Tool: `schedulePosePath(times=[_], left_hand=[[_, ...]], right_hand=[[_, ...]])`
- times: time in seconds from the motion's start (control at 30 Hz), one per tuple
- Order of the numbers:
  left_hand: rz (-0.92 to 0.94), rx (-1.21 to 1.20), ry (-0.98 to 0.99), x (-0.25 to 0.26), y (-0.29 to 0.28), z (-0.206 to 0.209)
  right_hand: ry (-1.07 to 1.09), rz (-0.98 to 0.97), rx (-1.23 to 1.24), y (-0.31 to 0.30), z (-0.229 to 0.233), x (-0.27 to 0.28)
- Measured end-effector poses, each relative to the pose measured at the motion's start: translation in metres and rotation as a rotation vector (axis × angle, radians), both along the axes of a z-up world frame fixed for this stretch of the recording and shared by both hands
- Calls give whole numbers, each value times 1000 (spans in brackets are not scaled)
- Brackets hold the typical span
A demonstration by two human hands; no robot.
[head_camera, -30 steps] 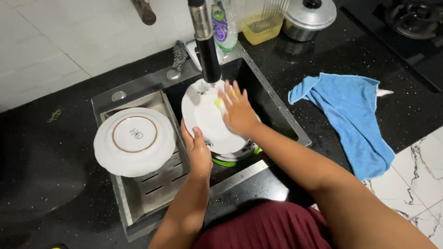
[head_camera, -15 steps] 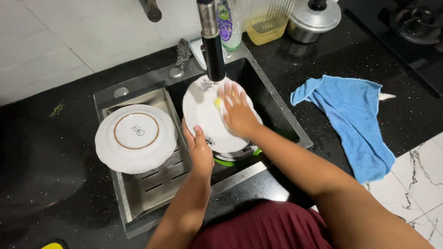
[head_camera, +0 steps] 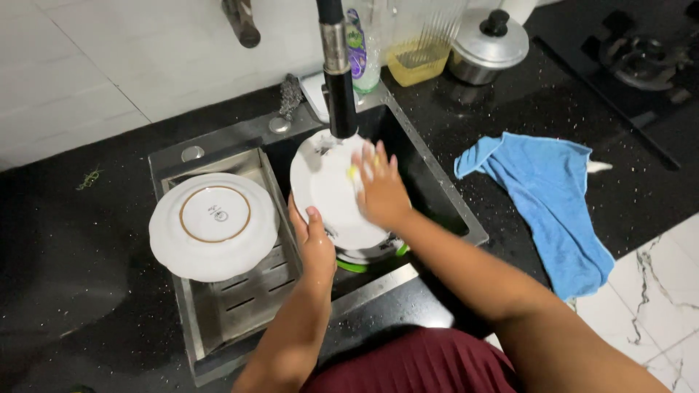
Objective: Washing and rinsing various dishes in a kitchen sink using a sponge and soap.
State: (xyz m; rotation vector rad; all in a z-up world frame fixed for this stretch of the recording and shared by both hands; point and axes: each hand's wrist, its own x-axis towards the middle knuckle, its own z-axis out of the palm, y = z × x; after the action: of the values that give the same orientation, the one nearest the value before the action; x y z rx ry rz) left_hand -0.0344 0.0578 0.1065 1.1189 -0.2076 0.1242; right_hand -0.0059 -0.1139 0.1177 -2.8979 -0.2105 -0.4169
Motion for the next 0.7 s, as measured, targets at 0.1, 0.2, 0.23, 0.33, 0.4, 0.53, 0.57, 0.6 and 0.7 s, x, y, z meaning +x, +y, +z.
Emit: schedulePosePath(times=[0.1,0.2,0.23,0.33,0.4,0.53,0.57,0.6,0.7], left_hand=[[78,6,-2,3,1,-5],[61,135,32,2,-1,-15],[58,137,28,-1,-3,-16],[-42,83,-1,-2,-4,-16],[-149,-11,88,0,-5,-16],[-166,-50,47,4,-5,-23],[-180,57,165,3,-4,-21],[-194,166,283,2,-3,-18],[-220,129,269,3,-1,-16]], right_hand=[[138,279,403,18,-21,-23],[-22,542,416,36,5,-9],[-27,539,418,34,9,4],[-176,531,898,28,29,38],[-292,443,709,13,50,46],[-273,725,1005,35,18,46],[-261,764,802,40,27,38],[-249,797,600,45,35,30],[-323,589,517,33,44,61]])
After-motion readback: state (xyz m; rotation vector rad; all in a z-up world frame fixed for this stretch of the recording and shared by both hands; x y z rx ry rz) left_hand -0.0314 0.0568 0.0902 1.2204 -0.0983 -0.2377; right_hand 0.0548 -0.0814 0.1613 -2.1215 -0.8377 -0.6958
